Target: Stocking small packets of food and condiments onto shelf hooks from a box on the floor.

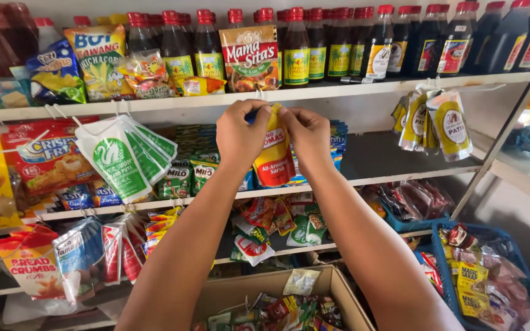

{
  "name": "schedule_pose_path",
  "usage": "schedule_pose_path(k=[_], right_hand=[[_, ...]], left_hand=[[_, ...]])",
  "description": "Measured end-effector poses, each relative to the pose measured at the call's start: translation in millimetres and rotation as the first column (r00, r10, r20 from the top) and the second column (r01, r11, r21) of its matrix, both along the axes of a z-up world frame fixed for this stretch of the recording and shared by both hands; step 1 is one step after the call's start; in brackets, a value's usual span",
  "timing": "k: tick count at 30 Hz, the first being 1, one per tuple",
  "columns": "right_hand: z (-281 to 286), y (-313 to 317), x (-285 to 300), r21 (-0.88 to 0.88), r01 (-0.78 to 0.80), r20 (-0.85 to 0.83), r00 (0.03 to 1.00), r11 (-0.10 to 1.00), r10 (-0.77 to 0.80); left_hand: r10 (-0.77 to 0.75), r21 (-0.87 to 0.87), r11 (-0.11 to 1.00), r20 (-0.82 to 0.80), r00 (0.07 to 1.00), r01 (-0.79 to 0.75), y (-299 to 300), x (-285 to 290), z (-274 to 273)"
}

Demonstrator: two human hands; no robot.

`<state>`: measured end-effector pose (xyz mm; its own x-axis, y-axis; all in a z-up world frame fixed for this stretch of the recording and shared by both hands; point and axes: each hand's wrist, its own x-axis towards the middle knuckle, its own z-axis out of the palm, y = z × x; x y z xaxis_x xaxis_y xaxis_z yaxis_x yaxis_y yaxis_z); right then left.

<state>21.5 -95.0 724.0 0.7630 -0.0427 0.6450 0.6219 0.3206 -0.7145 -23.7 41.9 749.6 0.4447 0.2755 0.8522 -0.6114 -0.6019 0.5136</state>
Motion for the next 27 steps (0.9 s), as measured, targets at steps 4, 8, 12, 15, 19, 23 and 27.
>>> schedule_pose_path(k=[4,8,12,15,19,23,27], right_hand=[[9.2,2.0,-7.4,-0.016,-0.002,0.002,1.000,1.000,0.002],[8.0,1.7,-3.1,-0.018,-0.009,-0.004,1.000,1.000,0.009],[4.4,2.6,6.5,0.026,-0.046,-0.008,0.999,0.999,0.046],[3.7,1.1,9.1,0.015,-0.043,-0.015,0.999,0.999,0.043],[-6.0,3.8,22.6,-0.058,-0.002,-0.031,1.000,0.998,0.000],[-15.2,6.6,39.7,-0.221,0.148,0.011,0.989,0.964,-0.149],[-25.8,9.2,42.3,-0.326,0.353,0.247,0.927,0.877,-0.281]], left_hand=[[-0.026,-0.046,0.999,0.000,1.000,0.026,-1.7,-1.5,3.7],[-0.063,-0.070,0.996,-0.011,0.998,0.062,-1.0,1.5,3.8],[-0.069,-0.056,0.996,-0.025,0.997,0.068,-1.9,2.0,4.4],[-0.049,-0.052,0.998,-0.130,0.990,0.042,-1.2,4.4,4.9],[-0.057,-0.065,0.997,-0.173,0.983,0.046,6.2,24.1,-10.6],[-0.032,-0.012,0.999,-0.042,0.999,0.031,13.6,41.3,-26.3],[0.024,0.083,0.996,0.031,0.999,-0.027,25.0,67.0,-46.3]])
